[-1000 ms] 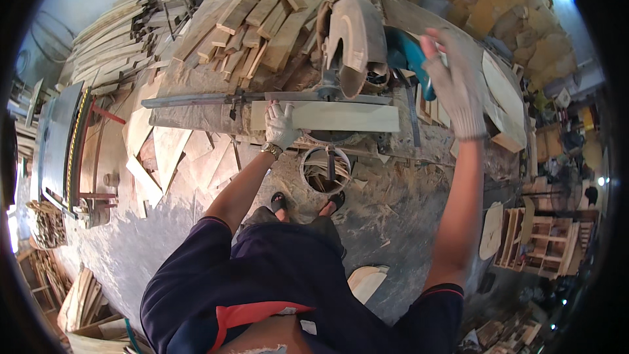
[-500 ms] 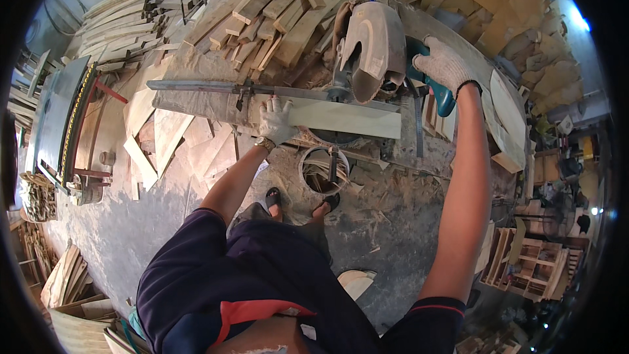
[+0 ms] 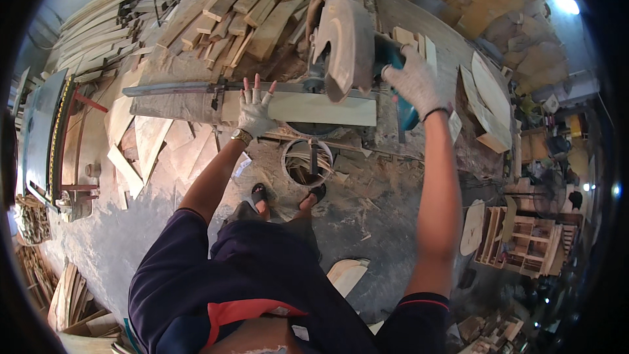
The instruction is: The person uses a pneumatic nail gun to fasten a thin wooden strip to a curved wooden piece on a workbench. Then the person moves to a chop saw, measures and cuts several wooden strips, and places the cut pieces on the bench.
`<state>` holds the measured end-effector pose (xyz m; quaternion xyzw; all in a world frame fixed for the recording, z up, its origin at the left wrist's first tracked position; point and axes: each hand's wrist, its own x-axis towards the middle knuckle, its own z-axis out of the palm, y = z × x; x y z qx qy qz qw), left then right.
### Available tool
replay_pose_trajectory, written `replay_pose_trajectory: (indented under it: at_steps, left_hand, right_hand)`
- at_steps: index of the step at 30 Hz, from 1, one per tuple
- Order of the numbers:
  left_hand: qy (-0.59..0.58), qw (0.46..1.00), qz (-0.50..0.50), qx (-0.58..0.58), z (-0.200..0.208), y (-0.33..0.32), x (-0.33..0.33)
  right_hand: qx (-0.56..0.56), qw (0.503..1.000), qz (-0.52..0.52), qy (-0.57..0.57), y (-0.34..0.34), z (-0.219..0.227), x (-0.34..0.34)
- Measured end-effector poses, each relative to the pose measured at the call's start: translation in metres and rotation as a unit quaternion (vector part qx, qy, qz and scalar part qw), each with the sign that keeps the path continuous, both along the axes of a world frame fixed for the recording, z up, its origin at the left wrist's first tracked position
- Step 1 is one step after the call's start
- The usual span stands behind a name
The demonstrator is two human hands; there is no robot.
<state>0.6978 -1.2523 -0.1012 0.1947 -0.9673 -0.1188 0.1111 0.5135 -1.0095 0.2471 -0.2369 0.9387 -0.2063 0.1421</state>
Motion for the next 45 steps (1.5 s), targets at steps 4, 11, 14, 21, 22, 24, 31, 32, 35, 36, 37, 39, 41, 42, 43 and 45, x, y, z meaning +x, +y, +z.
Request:
replay_pose_trajectory:
  at_steps: [4, 11, 14, 21, 22, 24, 31, 32, 35, 36, 37, 39, 41, 42, 43, 45]
  left_hand:
    - [-0.093, 0.996, 0.007, -0.006, 0.011, -0.004, -0.004]
    - [-0.099, 0.994, 0.012, 0.041, 0.019, -0.003, -0.003]
    - [-0.057, 0.998, 0.016, 0.036, 0.012, -0.002, 0.000]
    - [-0.002, 1.000, 0.003, -0.007, -0.009, -0.008, -0.005]
    - [-0.012, 1.000, 0.005, -0.010, -0.011, -0.008, -0.006]
    - [0.000, 1.000, 0.009, -0.005, -0.012, -0.008, -0.006]
    - [0.011, 1.000, 0.005, 0.009, -0.017, -0.009, -0.004]
    - [0.020, 1.000, 0.001, 0.012, -0.018, -0.010, -0.004]
    - [0.036, 0.999, -0.004, -0.001, -0.021, -0.012, -0.005]
    - [0.052, 0.999, -0.013, 0.005, -0.021, -0.012, -0.004]
    - [0.043, 0.999, -0.008, 0.000, -0.021, -0.012, -0.005]
    - [0.042, 0.999, -0.005, 0.003, -0.021, -0.011, -0.005]
    - [-0.007, 1.000, 0.019, -0.013, -0.020, -0.009, -0.007]
    - [-0.005, 1.000, 0.016, -0.012, -0.019, -0.008, -0.008]
    - [-0.003, 1.000, 0.013, -0.012, -0.018, -0.007, -0.007]
    - [0.006, 1.000, 0.010, -0.013, -0.017, -0.008, -0.008]
  right_hand:
    - [-0.078, 0.993, -0.077, -0.040, 0.025, -0.045, 0.031]
    - [-0.057, 0.994, -0.094, -0.014, 0.048, -0.121, 0.064]
    - [-0.065, 0.989, -0.131, 0.004, 0.056, -0.140, 0.076]
    - [-0.060, 0.981, -0.183, -0.012, 0.062, -0.172, 0.096]
    - [-0.058, 0.981, -0.187, -0.022, 0.063, -0.178, 0.098]
    - [-0.044, 0.981, -0.189, -0.025, 0.065, -0.192, 0.101]
    - [-0.064, 0.978, -0.191, -0.059, 0.076, -0.228, 0.104]
    - [-0.058, 0.980, -0.185, -0.048, 0.077, -0.230, 0.105]
    - [-0.051, 0.982, -0.180, -0.026, 0.078, -0.235, 0.107]
    - [-0.056, 0.981, -0.185, -0.025, 0.077, -0.236, 0.108]
    - [-0.062, 0.980, -0.189, -0.024, 0.077, -0.238, 0.109]
    - [-0.060, 0.982, -0.179, -0.003, 0.077, -0.242, 0.110]
    - [-0.072, 0.982, -0.176, -0.008, 0.079, -0.248, 0.111]
    - [-0.086, 0.980, -0.176, -0.021, 0.080, -0.251, 0.111]
    - [-0.100, 0.979, -0.176, -0.036, 0.081, -0.255, 0.111]
    - [-0.097, 0.980, -0.170, 0.025, 0.081, -0.264, 0.112]
